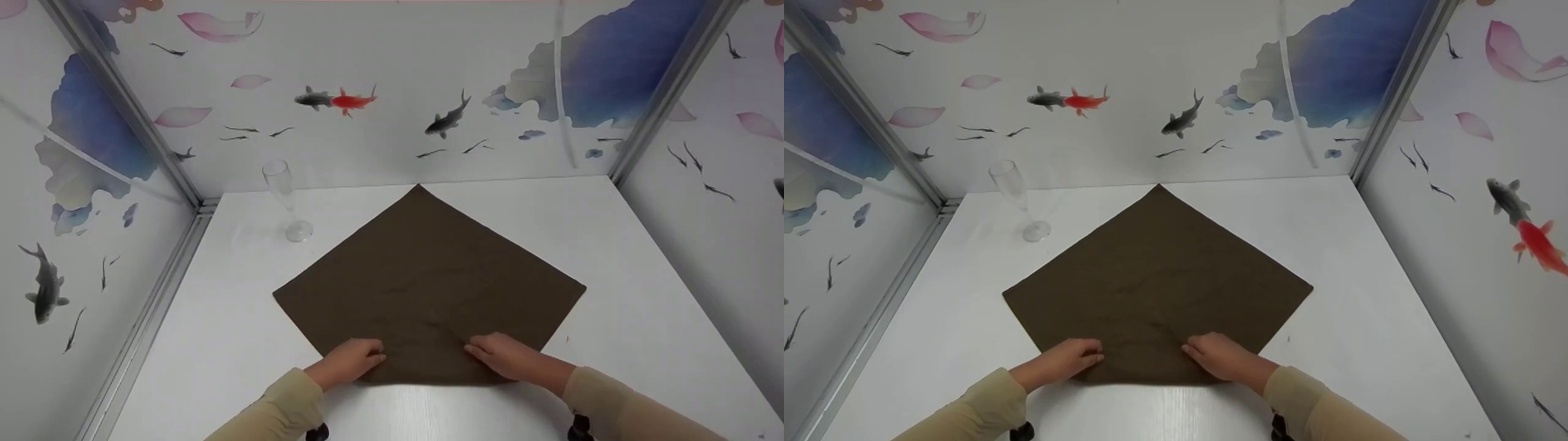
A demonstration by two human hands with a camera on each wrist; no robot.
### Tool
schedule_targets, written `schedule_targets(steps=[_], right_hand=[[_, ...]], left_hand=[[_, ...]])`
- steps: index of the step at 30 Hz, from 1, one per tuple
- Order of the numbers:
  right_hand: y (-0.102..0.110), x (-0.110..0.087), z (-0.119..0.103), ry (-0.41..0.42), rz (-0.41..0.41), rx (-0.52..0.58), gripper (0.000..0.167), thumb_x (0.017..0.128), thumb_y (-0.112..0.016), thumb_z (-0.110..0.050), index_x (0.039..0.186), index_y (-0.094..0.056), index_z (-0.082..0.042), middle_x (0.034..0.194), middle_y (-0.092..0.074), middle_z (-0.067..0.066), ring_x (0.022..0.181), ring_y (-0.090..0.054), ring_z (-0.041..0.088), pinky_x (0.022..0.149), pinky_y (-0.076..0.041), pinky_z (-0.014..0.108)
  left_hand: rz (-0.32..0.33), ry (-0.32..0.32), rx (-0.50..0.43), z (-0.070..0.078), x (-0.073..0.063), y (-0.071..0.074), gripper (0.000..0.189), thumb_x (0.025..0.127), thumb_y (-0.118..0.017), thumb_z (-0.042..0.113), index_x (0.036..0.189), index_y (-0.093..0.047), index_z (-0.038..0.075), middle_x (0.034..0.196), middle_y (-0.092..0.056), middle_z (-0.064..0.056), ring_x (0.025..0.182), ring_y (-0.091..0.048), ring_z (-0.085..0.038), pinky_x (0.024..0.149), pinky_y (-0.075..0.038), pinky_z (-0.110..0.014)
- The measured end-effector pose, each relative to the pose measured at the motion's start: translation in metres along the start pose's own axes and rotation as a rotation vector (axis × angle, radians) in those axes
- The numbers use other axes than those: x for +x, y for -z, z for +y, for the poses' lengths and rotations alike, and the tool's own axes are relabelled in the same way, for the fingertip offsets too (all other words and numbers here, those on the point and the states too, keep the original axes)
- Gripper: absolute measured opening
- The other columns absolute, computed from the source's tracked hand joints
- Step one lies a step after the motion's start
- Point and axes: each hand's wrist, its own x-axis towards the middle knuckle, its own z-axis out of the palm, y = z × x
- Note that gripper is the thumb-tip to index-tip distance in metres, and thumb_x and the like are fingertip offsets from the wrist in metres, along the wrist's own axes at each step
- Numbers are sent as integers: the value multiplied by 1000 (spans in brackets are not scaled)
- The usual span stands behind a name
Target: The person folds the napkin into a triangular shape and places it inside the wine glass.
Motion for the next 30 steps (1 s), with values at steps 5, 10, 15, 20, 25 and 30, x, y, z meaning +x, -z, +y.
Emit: schedule_targets(steps=[5, 10, 15, 20, 25, 30], right_hand=[[7, -5, -2, 9, -9, -2, 16, 100, -56, -26, 86, -56, -18, 68, -50, -8, 64, -50, 8, 59, -43, 29], [21, -6, -9, 37, 73, 1, 14, 96, -59, -10, 109, -61, -14, 94, -63, -5, 83, -57, 13, 71, -49, 34], [36, -2, -13, 101, 187, 31, 35, 95, -57, -1, 129, -52, -12, 115, -63, 3, 104, -60, 18, 86, -51, 41], [51, 9, -18, 179, 265, -19, 42, 92, -54, 8, 129, -55, -12, 117, -61, 1, 108, -58, 18, 90, -49, 41], [66, 26, -23, 259, 313, -169, 36, 91, -54, 13, 119, -67, -4, 115, -62, 7, 109, -59, 24, 92, -49, 43], [83, 45, -24, 230, 356, -210, 29, 95, -56, 4, 122, -66, 0, 118, -61, 12, 111, -59, 28, 92, -48, 45]], left_hand=[[19, -22, 11, 4, 1, 4, 14, 99, -58, 21, 87, -60, 14, 70, -49, 7, 65, -46, -8, 62, -40, -28], [73, -31, -11, 9, 3, 15, 11, 99, -58, 21, 92, -62, 14, 73, -51, 7, 67, -47, -8, 63, -41, -28], [159, -46, -33, 12, 9, 28, 11, 99, -59, 20, 96, -63, 11, 78, -54, 7, 71, -49, -11, 66, -43, -30], [213, -23, -55, 16, 22, 44, 12, 99, -58, 18, 99, -65, 9, 83, -58, 4, 74, -51, -13, 69, -45, -33], [245, 24, -85, 19, 37, 60, 15, 99, -59, 17, 105, -67, 6, 93, -64, -1, 79, -53, -15, 75, -47, -37], [283, 64, -87, 18, 49, 73, 20, 99, -59, 16, 113, -66, 3, 102, -66, -7, 85, -56, -17, 80, -49, -40]])
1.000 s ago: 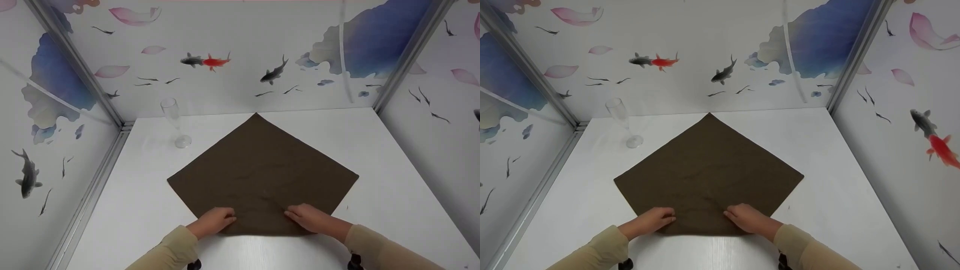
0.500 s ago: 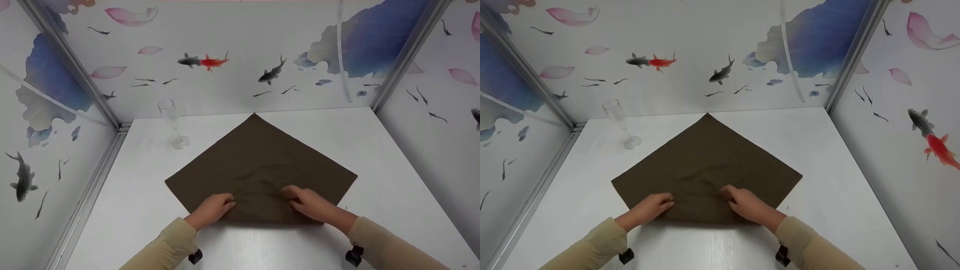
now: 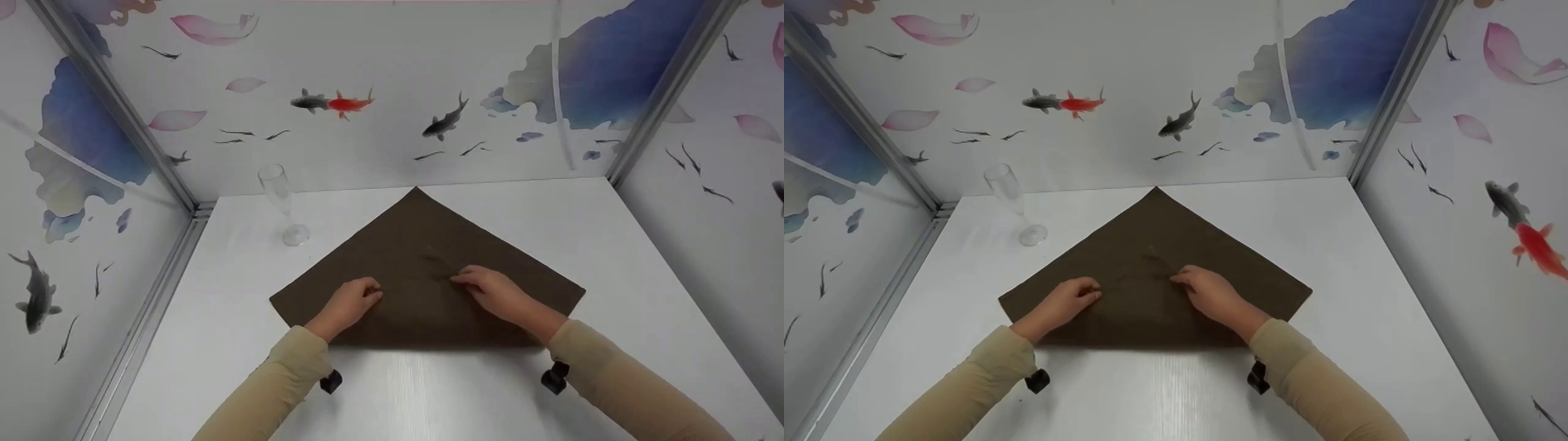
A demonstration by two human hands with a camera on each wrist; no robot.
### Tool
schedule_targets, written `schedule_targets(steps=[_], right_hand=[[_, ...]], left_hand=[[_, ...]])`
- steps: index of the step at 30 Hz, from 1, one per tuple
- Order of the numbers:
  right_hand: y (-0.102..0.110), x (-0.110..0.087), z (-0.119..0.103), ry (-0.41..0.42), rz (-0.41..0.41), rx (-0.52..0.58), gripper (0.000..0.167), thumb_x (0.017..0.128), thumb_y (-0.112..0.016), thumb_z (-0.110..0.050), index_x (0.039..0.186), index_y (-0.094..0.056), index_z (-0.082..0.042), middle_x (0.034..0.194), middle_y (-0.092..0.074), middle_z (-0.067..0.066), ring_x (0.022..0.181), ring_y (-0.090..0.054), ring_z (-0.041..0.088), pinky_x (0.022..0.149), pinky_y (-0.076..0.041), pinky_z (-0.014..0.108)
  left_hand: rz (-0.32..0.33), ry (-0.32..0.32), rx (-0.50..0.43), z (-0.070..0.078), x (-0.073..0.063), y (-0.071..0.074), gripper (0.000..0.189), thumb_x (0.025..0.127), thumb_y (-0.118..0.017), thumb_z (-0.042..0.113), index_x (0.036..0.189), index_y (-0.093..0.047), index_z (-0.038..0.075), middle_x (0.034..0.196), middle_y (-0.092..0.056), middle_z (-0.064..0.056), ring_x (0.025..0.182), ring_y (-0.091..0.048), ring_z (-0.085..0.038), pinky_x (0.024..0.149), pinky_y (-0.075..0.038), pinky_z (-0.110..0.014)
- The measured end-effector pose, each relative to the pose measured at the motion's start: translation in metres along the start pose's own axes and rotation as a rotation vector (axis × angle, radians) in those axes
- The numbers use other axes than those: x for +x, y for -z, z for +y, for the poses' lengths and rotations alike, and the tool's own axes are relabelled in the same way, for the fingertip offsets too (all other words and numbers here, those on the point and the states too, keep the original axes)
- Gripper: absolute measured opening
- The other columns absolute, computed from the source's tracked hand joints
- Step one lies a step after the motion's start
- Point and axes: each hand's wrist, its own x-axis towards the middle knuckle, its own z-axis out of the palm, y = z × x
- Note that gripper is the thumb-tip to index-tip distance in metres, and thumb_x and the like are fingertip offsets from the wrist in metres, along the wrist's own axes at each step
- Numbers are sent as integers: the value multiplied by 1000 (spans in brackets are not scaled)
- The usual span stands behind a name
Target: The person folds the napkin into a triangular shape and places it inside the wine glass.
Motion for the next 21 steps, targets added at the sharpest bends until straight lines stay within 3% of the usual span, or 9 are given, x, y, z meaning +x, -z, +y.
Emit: schedule_targets(steps=[11, 17, 21], right_hand=[[14, 46, 18, -159, -49, 51, 45, 96, -61, -15, 138, -52, 1, 137, -49, 17, 127, -47, 32, 102, -40, 47], [14, 67, 33, -182, -50, 26, 51, 96, -61, -21, 140, -48, 2, 140, -46, 17, 130, -44, 32, 105, -36, 46], [12, 79, 41, -190, -52, 6, 54, 97, -60, -24, 141, -46, 2, 142, -45, 18, 132, -42, 33, 107, -34, 47]], left_hand=[[82, 52, -59, -18, 31, 13, 28, 93, -68, 14, 118, -63, 3, 103, -66, -9, 91, -61, -22, 84, -50, -40], [108, 125, -39, -38, 39, 17, 31, 90, -70, 12, 119, -64, 3, 108, -66, -12, 96, -61, -25, 87, -49, -42], [105, 180, -15, -54, 39, 20, 33, 90, -70, 12, 121, -63, 1, 119, -63, -15, 108, -59, -29, 94, -46, -45]])
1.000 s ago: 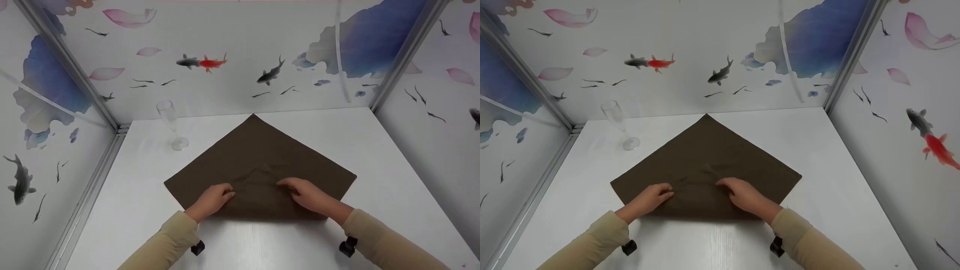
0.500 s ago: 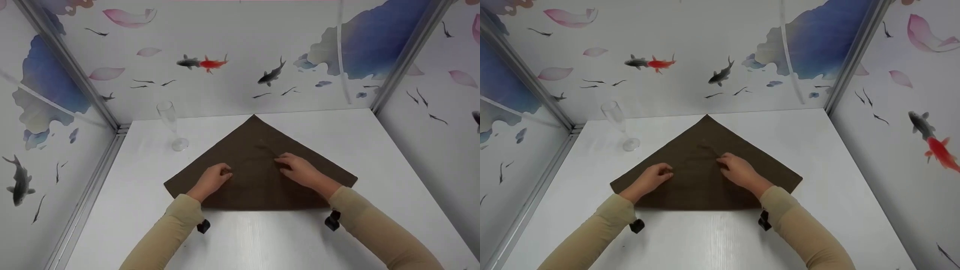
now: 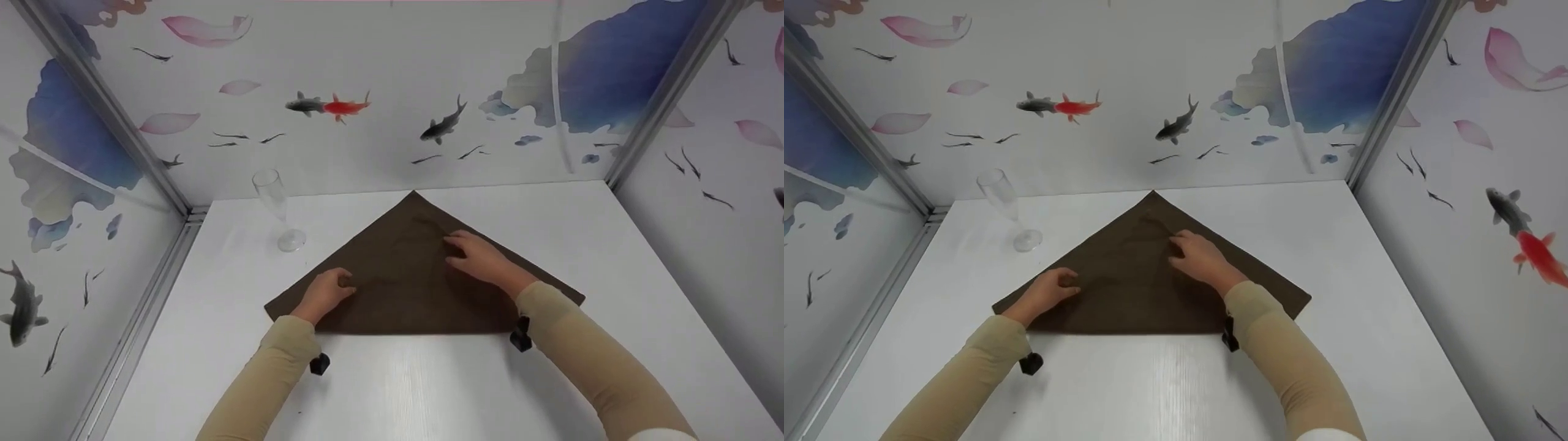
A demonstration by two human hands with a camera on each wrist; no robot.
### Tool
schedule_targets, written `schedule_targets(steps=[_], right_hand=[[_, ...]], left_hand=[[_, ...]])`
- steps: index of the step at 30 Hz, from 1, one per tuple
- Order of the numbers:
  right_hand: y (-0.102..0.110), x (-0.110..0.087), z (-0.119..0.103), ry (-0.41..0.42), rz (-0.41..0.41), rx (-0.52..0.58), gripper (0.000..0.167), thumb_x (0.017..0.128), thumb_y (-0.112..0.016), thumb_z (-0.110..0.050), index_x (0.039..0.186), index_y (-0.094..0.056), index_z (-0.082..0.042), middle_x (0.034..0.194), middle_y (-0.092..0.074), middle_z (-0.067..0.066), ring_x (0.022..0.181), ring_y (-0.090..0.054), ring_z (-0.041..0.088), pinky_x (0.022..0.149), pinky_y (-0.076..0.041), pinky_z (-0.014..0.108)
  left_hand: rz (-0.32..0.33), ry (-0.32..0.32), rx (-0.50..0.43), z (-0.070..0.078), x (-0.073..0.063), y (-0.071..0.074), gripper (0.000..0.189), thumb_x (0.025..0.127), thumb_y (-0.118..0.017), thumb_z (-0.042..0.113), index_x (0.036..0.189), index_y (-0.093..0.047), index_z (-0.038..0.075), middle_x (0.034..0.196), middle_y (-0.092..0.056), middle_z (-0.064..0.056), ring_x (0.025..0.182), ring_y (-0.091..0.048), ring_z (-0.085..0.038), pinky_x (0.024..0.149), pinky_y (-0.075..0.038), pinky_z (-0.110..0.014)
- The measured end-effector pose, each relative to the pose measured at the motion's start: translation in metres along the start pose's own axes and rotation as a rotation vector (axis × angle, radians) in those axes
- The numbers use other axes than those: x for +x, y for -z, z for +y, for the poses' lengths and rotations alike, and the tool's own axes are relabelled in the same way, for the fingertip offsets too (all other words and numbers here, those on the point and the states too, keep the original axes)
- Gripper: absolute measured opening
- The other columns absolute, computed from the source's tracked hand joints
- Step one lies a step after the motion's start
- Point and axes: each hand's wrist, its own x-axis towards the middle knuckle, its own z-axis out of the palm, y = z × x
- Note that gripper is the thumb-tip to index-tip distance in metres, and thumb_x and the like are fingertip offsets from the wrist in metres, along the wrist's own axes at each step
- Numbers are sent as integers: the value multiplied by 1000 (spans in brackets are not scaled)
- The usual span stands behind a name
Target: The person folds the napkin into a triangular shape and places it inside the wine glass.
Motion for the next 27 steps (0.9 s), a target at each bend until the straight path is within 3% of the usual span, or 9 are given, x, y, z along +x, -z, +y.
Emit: schedule_targets(steps=[7, 13, 20, 27], right_hand=[[-2, 22, 10, -56, -40, -23, 64, 96, -59, -32, 147, -38, 0, 150, -35, 18, 138, -33, 35, 110, -28, 48], [-3, 35, 18, -101, -91, -54, 70, 96, -57, -38, 151, -31, -2, 156, -27, 17, 141, -26, 37, 112, -24, 51], [0, 53, 29, -148, -136, -60, 74, 96, -53, -45, 154, -27, -7, 158, -22, 14, 143, -22, 38, 111, -18, 58], [0, 73, 40, -152, -137, -88, 74, 98, -52, -45, 155, -24, -8, 159, -22, 13, 142, -23, 39, 109, -18, 61]], left_hand=[[7, 56, 82, -27, 5, 7, 33, 92, -68, 13, 120, -63, -2, 123, -62, -19, 117, -56, -35, 99, -42, -47], [8, 90, 89, -46, 6, 16, 29, 93, -66, 11, 119, -63, -2, 124, -60, -21, 121, -53, -39, 100, -40, -49], [51, 121, 86, -57, 4, 28, 23, 93, -64, 6, 114, -65, -2, 122, -61, -22, 119, -54, -39, 100, -41, -49], [96, 129, 79, -69, 13, 32, 18, 94, -62, 7, 110, -67, 0, 118, -64, -21, 113, -58, -38, 93, -44, -49]])
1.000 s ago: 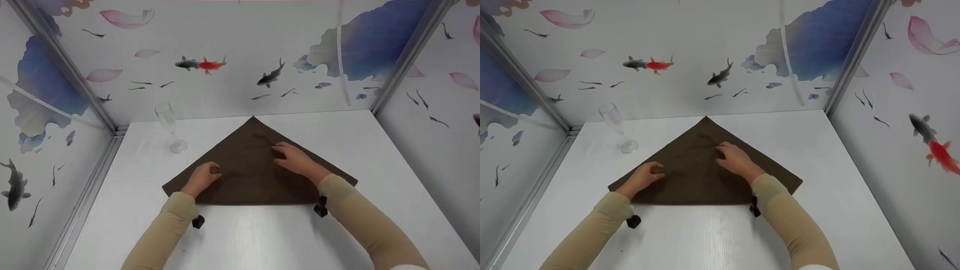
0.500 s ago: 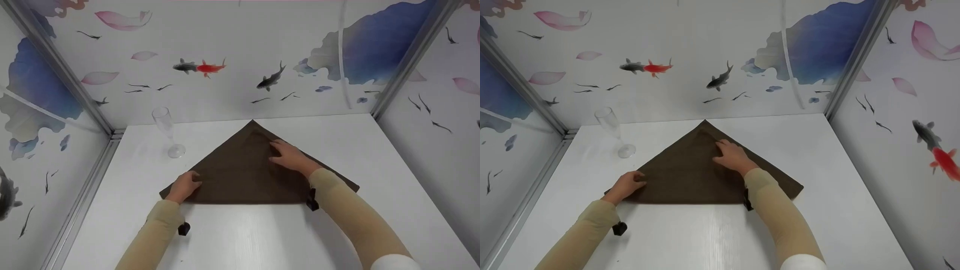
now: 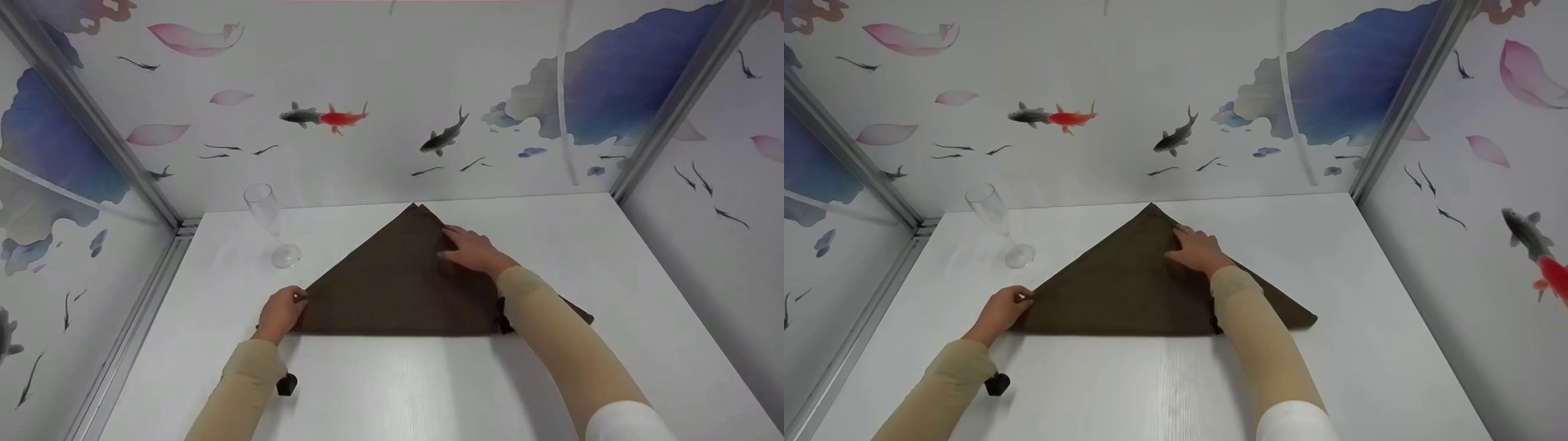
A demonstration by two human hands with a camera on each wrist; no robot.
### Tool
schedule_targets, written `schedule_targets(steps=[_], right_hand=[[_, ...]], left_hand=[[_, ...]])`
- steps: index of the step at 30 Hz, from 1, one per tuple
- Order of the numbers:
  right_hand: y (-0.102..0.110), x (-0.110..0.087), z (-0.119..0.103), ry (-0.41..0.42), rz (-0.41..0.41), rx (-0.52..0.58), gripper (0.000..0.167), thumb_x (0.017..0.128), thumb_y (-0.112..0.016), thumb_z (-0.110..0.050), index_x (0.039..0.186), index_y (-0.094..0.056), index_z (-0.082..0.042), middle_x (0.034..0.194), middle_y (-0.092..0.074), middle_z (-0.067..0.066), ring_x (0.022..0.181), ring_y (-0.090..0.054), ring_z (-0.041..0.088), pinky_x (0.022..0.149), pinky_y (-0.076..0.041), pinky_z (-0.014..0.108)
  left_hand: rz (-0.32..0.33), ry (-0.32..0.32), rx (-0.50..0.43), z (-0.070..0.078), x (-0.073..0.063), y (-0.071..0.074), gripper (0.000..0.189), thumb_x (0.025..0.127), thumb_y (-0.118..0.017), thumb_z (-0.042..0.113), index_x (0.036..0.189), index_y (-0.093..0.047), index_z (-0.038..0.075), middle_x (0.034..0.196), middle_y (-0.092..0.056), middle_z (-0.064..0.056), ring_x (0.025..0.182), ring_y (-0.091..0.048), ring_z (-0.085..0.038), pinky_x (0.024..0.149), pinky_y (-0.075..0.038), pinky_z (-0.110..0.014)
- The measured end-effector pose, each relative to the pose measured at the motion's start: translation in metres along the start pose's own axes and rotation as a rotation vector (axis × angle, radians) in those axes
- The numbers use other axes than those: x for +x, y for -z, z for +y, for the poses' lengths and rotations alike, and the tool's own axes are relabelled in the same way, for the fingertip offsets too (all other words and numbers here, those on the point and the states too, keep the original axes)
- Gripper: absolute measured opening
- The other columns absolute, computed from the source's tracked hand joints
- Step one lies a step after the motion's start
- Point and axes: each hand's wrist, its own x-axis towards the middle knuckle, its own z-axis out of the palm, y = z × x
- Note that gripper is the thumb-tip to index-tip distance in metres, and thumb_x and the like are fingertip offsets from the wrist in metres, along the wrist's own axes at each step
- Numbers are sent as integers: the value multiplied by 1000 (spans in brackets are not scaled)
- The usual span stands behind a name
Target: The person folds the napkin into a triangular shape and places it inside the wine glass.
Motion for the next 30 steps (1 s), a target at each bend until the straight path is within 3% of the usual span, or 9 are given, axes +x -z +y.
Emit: schedule_targets(steps=[12, 22, 30], right_hand=[[-1, 31, 2, -37, -39, 13, 73, 98, -47, -50, 154, -26, -8, 158, -23, 14, 142, -23, 40, 109, -16, 62], [-7, 55, 3, -59, -23, -16, 76, 98, -45, -53, 154, -25, -6, 158, -23, 14, 142, -23, 40, 109, -17, 62], [-9, 68, 7, -56, -11, -29, 77, 97, -45, -54, 153, -26, -5, 158, -23, 15, 142, -22, 40, 109, -15, 63]], left_hand=[[47, 40, 34, -3, 16, -4, 16, 95, -63, 15, 105, -67, 3, 101, -69, -12, 90, -63, -27, 81, -49, -45], [111, 21, 47, -1, 27, -4, 12, 95, -62, 13, 100, -66, 3, 101, -69, -14, 91, -64, -32, 78, -49, -47], [92, 36, 69, 2, 36, -4, 12, 95, -62, 13, 99, -65, 3, 98, -69, -14, 87, -64, -30, 78, -49, -46]])
